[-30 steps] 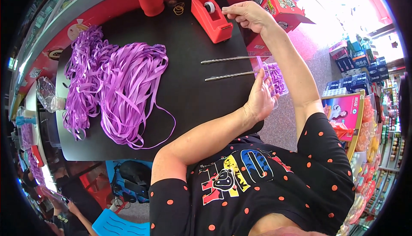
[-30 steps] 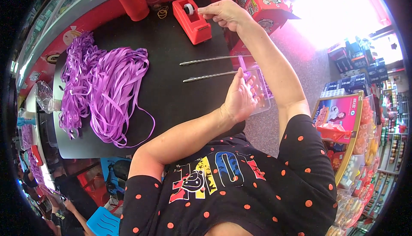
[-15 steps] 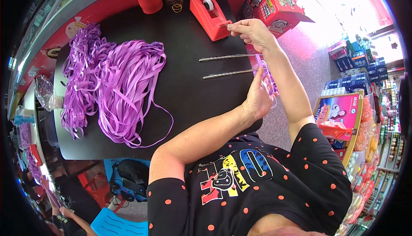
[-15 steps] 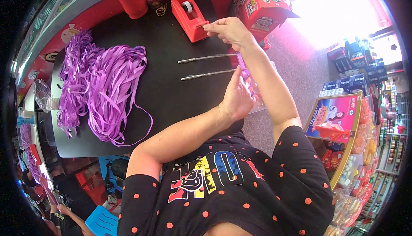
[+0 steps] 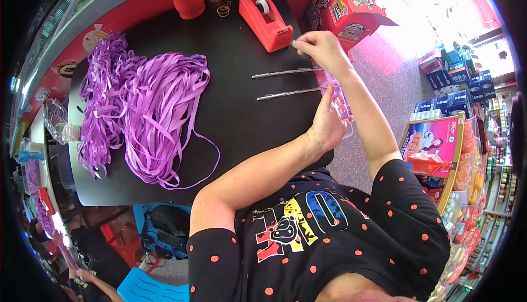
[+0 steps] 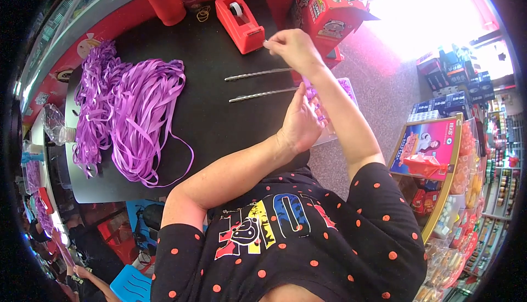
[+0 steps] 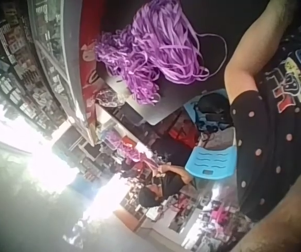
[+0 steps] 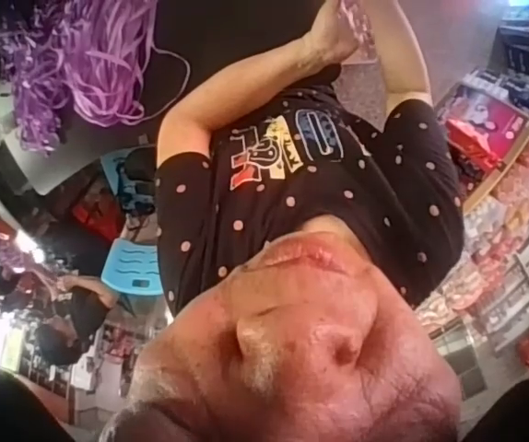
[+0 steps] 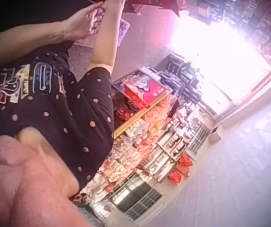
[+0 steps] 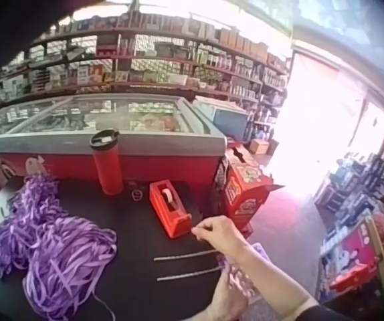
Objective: The person is wrapping purple ribbons around metal rods to prepare or shape them for crafts.
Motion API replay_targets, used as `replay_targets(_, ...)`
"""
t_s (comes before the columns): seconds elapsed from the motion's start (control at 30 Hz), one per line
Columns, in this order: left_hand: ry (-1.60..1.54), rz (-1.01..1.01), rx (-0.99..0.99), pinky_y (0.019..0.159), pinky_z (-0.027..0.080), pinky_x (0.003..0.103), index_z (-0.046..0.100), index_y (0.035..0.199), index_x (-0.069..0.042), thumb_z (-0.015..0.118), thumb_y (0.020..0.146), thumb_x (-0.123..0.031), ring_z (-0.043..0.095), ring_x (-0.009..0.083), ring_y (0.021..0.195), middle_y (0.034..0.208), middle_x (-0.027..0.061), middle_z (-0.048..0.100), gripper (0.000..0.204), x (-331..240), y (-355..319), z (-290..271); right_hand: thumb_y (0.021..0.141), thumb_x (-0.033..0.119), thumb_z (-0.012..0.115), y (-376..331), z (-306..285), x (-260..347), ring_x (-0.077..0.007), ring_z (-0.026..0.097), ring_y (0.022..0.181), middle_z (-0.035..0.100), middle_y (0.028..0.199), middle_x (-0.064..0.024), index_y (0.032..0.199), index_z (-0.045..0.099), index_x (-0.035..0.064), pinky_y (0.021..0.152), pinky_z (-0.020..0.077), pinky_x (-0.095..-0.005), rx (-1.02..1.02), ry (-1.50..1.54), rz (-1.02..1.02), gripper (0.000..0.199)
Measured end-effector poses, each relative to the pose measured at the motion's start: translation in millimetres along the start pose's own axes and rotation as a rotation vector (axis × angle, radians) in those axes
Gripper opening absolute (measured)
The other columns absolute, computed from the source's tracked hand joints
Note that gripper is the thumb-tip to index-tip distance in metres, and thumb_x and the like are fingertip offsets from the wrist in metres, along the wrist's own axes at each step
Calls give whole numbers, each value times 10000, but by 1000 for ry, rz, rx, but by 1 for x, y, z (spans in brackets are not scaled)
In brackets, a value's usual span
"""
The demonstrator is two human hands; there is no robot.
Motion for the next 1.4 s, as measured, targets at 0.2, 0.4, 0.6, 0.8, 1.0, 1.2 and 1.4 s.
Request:
replay_targets(0.2, -48, 17, -131, 921, 315, 405, 430, 1138, -268, 621, 873, -413, 372, 161, 1033, 1117, -17, 422, 357, 4, 1, -25, 885, 195, 621, -67, -28, -42, -86, 604, 770, 668, 824, -30, 965, 681, -35, 726, 479, -225, 172, 392, 166, 251)
replay_targets(0.4, 44, -19, -142, 886, 363, 384, 366, 1206, -254, 641, 864, -250, 382, 170, 1036, 1151, -4, 436, 440, 6, -1, -15, 852, 142, 647, -130, -54, -67, -79, 599, 793, 675, 852, -27, 1004, 685, -22, 728, 478, -239, 103, 210, 216, 227)
replay_targets(0.6, 114, -57, -138, 844, 391, 362, 294, 1282, -263, 608, 890, -165, 441, 167, 943, 1129, 26, 448, 512, 9, 4, -23, 835, 129, 648, -144, -56, -56, -85, 609, 747, 682, 816, -41, 1006, 687, -11, 690, 490, -249, 81, 172, 204, 224)
replay_targets(0.8, 192, 13, -138, 896, 359, 388, 282, 1298, -205, 599, 891, -118, 465, 179, 1060, 1215, 41, 475, 523, 1, 1, -14, 831, 136, 624, -150, -57, -46, -148, 647, 786, 696, 889, -126, 1019, 675, -1, 742, 495, -282, 68, 1, 243, 238)
replay_targets(1.0, 212, 37, -143, 864, 381, 372, 284, 1298, -207, 560, 903, -72, 492, 168, 1043, 1199, 33, 489, 501, 2, 0, -16, 821, 168, 656, -156, -58, -41, -119, 617, 721, 672, 835, -74, 1072, 681, 59, 666, 489, -278, 74, -69, 208, 276)
replay_targets(1.2, 240, 27, -198, 813, 402, 354, 290, 1294, -209, 519, 912, -45, 504, 149, 991, 1156, 30, 505, 475, 3, 3, -25, 852, 212, 647, -164, -72, -58, -151, 624, 853, 681, 951, -71, 1107, 655, 38, 769, 478, -280, -100, 41, 135, 308)
replay_targets(1.4, 241, 39, -196, 823, 397, 357, 304, 1287, -216, 517, 915, -45, 494, 146, 923, 1116, 25, 503, 462, 3, 2, -19, 844, 171, 669, -178, -49, -90, -70, 568, 807, 643, 867, -12, 970, 663, 6, 724, 463, -236, -52, 312, 309, 209)
Point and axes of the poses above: each hand's wrist, its own y-axis towards the middle knuckle, its own z-axis out of the palm, x = y × z, the point moved 9 cm from there along y, towards the middle knuckle
